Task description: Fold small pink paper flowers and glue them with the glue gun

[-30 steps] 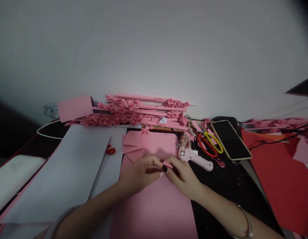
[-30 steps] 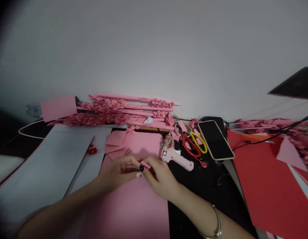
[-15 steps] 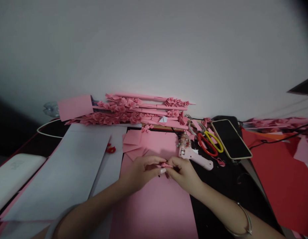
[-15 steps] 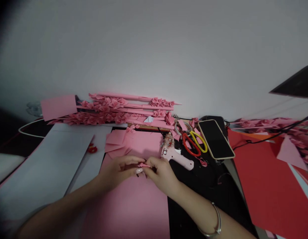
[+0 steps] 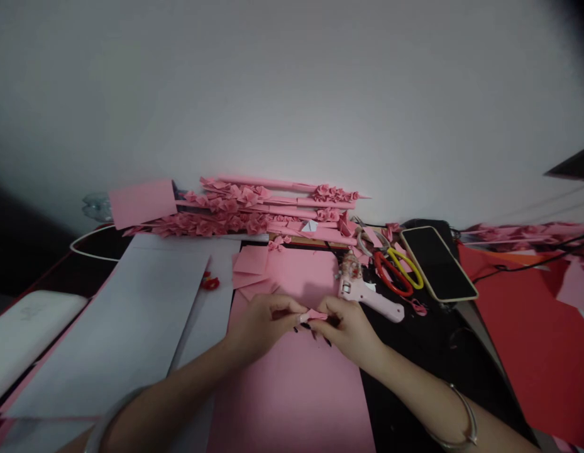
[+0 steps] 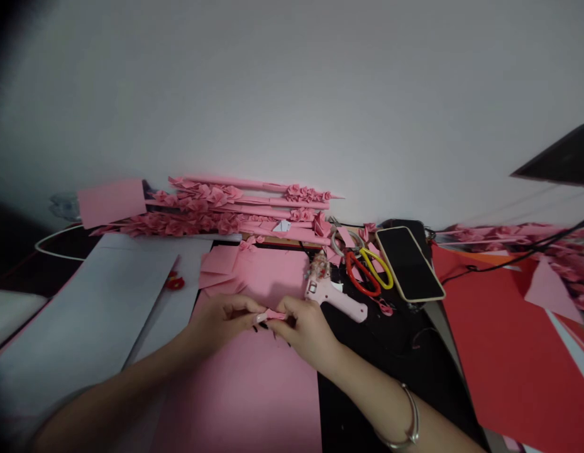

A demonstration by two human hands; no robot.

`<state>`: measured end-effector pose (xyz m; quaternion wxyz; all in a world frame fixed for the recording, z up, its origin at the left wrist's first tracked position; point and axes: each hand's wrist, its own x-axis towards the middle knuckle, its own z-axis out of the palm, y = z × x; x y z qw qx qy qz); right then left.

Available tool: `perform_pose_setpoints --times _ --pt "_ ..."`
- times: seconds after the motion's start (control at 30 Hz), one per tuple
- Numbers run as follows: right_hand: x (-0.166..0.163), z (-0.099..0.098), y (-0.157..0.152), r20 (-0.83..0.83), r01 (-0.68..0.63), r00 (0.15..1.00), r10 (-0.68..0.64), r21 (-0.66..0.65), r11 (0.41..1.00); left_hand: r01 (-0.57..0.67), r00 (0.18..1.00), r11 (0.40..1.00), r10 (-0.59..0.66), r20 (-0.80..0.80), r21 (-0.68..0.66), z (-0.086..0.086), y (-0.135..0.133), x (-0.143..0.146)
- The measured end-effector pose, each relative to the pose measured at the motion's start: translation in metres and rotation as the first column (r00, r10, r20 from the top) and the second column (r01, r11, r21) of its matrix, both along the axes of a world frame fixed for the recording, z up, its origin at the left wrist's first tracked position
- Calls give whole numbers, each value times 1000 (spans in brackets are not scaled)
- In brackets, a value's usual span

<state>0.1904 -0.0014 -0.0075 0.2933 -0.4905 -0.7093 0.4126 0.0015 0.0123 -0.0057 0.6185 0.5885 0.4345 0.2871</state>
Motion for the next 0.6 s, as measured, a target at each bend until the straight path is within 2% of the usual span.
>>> perform_pose_setpoints --times 0.2,0.4,0.6 --pt "0 1 -1 3 -2 1000 2 -10 1000 -29 1000 999 29 12 23 0 1 0" --pt "1 4 -1 -74 -22 997 21 -20 1000 -115 993 993 115 4 4 1 3 0" --pt "1 3 -1 -32 -51 998 53 67 996 8 993 998 0 116 -62 -3 0 2"
